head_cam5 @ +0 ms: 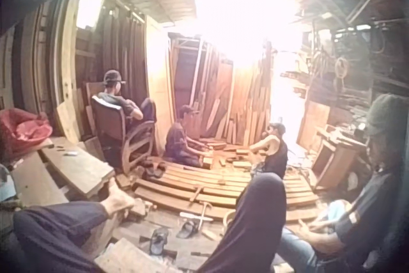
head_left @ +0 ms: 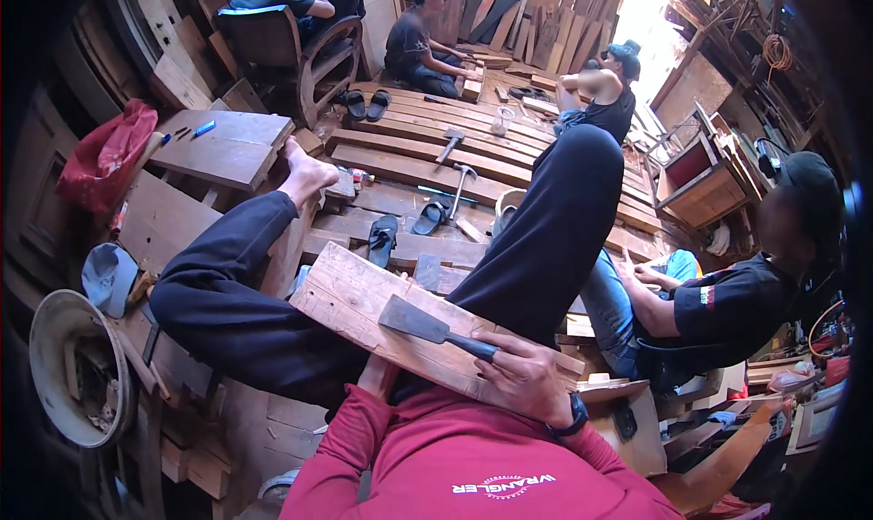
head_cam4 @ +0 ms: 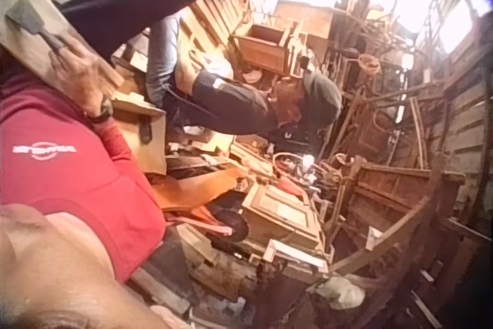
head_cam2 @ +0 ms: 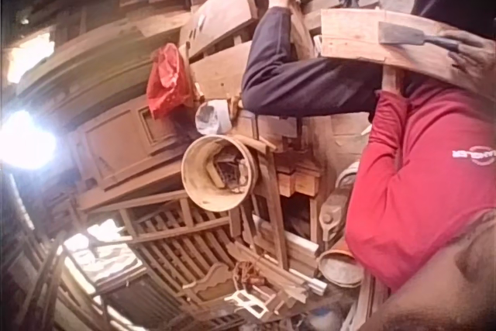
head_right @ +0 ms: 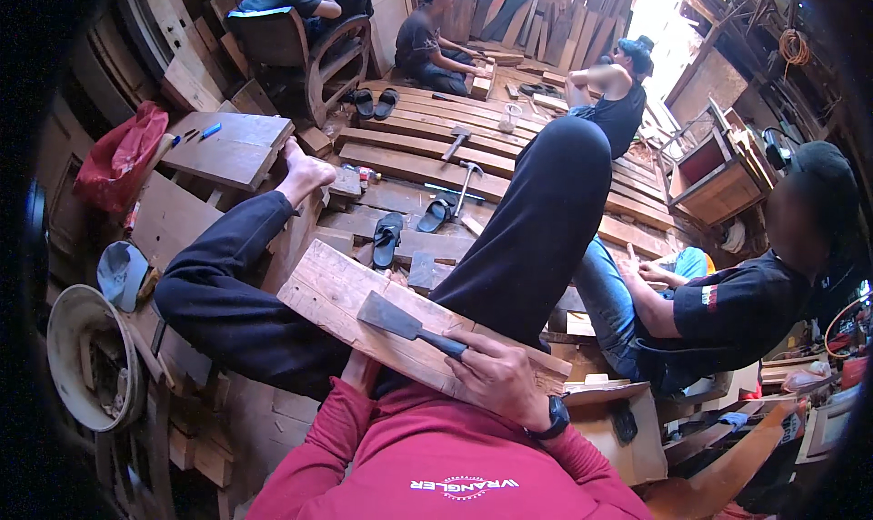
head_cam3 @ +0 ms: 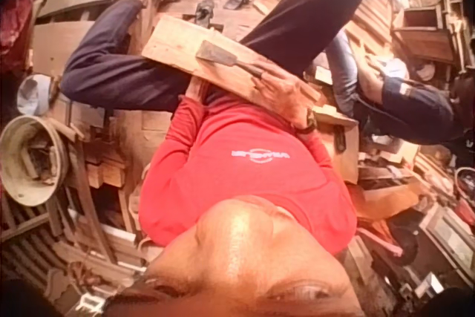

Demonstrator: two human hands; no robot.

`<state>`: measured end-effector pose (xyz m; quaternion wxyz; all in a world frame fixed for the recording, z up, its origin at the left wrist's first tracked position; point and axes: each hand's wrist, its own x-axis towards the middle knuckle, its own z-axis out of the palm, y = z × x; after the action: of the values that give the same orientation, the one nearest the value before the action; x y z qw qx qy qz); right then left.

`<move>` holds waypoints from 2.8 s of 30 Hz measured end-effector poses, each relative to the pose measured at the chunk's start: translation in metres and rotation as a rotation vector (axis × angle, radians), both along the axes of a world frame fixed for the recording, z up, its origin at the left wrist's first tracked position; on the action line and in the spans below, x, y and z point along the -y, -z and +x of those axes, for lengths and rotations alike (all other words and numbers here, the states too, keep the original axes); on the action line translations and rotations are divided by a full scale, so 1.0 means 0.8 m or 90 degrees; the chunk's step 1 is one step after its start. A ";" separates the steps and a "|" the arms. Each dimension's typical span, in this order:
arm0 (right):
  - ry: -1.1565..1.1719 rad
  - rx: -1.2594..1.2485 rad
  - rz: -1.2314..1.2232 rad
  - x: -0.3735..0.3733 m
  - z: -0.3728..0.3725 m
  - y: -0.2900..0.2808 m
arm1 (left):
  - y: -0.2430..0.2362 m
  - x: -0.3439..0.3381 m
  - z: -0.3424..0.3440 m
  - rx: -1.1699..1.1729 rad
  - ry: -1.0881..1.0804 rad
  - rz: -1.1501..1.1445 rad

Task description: Use a chisel to carve and shape a wooden board.

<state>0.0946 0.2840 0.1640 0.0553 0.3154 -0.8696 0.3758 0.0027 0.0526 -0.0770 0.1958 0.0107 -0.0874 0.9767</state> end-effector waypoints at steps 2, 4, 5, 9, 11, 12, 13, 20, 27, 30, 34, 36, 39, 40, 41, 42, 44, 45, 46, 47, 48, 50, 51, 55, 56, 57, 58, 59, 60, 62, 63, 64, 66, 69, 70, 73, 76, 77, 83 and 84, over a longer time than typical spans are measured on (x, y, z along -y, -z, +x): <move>-0.013 -0.079 0.043 0.003 -0.005 -0.011 | 0.004 0.003 0.003 0.030 0.009 0.026; -0.027 -0.112 0.050 -0.007 -0.011 -0.022 | 0.003 0.006 0.003 0.099 0.047 0.095; -0.017 -0.143 0.049 -0.018 -0.011 -0.029 | -0.017 -0.001 0.001 0.147 0.100 0.157; -0.068 -0.181 0.045 -0.022 -0.010 -0.031 | 0.041 0.036 -0.006 0.290 0.127 0.356; -0.095 -0.174 0.062 -0.012 -0.014 -0.018 | 0.062 0.015 -0.018 0.088 -0.037 0.068; -0.084 -0.171 0.067 -0.013 -0.021 -0.006 | 0.041 -0.007 -0.021 -0.099 -0.070 -0.071; -0.119 -0.195 0.077 -0.009 -0.030 0.001 | 0.019 -0.014 -0.020 -0.100 -0.063 -0.072; -0.180 -0.229 0.084 0.016 -0.046 -0.017 | 0.003 -0.005 -0.001 -0.143 -0.166 -0.153; -0.124 -0.160 0.086 -0.032 -0.031 -0.042 | 0.005 -0.013 -0.004 0.235 -0.065 -0.123; -0.105 -0.130 0.068 -0.011 -0.045 -0.030 | -0.009 -0.023 -0.007 0.037 -0.134 -0.343; -0.179 -0.205 0.082 0.034 -0.067 -0.004 | -0.020 -0.031 -0.010 -0.005 -0.100 -0.311; -0.236 -0.233 0.070 0.071 -0.067 -0.018 | 0.068 -0.005 -0.006 -0.153 -0.156 -0.144; -0.217 -0.257 0.066 0.064 -0.069 -0.030 | 0.068 -0.010 -0.023 -0.337 -0.130 -0.001; -0.193 -0.262 0.046 0.054 -0.069 -0.032 | 0.065 -0.011 -0.021 -0.338 -0.145 -0.009; -0.162 -0.267 0.031 0.042 -0.069 -0.036 | 0.056 -0.020 -0.021 -0.339 -0.152 -0.012; -0.153 -0.269 0.042 0.033 -0.070 -0.037 | 0.047 -0.029 -0.022 -0.341 -0.144 0.000; -0.131 -0.289 0.029 0.022 -0.072 -0.036 | 0.040 -0.037 -0.025 -0.368 -0.215 -0.180; -0.123 -0.290 0.008 0.026 -0.074 -0.035 | 0.046 -0.039 -0.032 -0.165 -0.175 -0.210; -0.119 -0.272 -0.001 0.028 -0.077 -0.025 | 0.051 -0.038 -0.037 0.036 -0.128 -0.242; -0.169 -0.260 -0.006 0.056 -0.078 -0.021 | 0.122 -0.002 -0.046 0.010 -0.135 -0.163; -0.216 -0.246 -0.008 0.083 -0.079 -0.012 | 0.190 0.026 -0.057 -0.017 -0.138 -0.085; -0.183 -0.185 -0.011 0.094 -0.077 0.017 | 0.188 0.031 -0.070 -0.130 -0.101 -0.214; -0.199 -0.215 -0.056 0.114 -0.071 0.028 | 0.204 0.043 -0.053 -0.204 -0.151 -0.156; -0.072 -0.325 -0.128 0.091 -0.081 0.022 | 0.018 -0.020 -0.012 0.170 -0.158 -0.098; -0.070 -0.333 -0.151 0.088 -0.082 0.015 | 0.014 -0.021 -0.010 0.150 -0.195 -0.120; -0.042 -0.339 -0.159 0.073 -0.086 0.017 | -0.013 -0.027 0.002 0.097 -0.197 -0.184; -0.015 -0.343 -0.169 0.059 -0.088 0.018 | -0.043 -0.031 0.017 0.046 -0.199 -0.249; -0.022 -0.329 -0.170 0.062 -0.085 0.018 | -0.032 -0.027 0.023 0.065 -0.226 -0.251; -0.029 -0.314 -0.171 0.066 -0.083 0.019 | -0.008 -0.025 0.022 0.003 -0.208 -0.283; -0.032 -0.296 -0.135 0.064 -0.086 0.029 | -0.004 -0.033 0.007 -0.135 -0.128 -0.342; -0.063 -0.280 -0.083 0.062 -0.089 0.030 | -0.024 -0.032 0.006 -0.423 -0.139 0.124; -0.106 -0.265 -0.041 0.073 -0.091 0.025 | -0.010 -0.022 0.012 -0.416 -0.153 0.112; -0.146 -0.253 -0.029 0.083 -0.097 0.029 | 0.034 -0.009 0.009 -0.065 -0.062 0.279; -0.151 -0.226 -0.016 0.086 -0.099 0.034 | 0.029 -0.018 0.005 0.051 -0.201 0.003; -0.125 -0.206 -0.023 0.085 -0.099 0.032 | 0.021 -0.021 0.004 0.002 -0.197 -0.006; -0.128 -0.212 -0.048 0.088 -0.094 0.016 | -0.012 -0.011 0.000 -0.223 -0.218 0.004; -0.118 -0.273 -0.092 0.091 -0.087 -0.010 | -0.036 0.000 -0.004 -0.386 -0.267 0.031; -0.114 -0.264 -0.105 0.088 -0.084 -0.014 | -0.042 0.005 -0.006 -0.407 -0.271 0.040; -0.171 -0.210 -0.126 0.089 -0.057 -0.013 | -0.017 0.062 -0.042 -0.238 -0.128 0.033; -0.189 -0.205 -0.141 0.094 -0.055 -0.008 | -0.017 0.069 -0.041 -0.220 -0.087 0.047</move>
<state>0.0503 0.2089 0.1702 0.1715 0.4878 -0.7471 0.4177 -0.0305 -0.0024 -0.0632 0.1405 0.1915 -0.0873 0.9675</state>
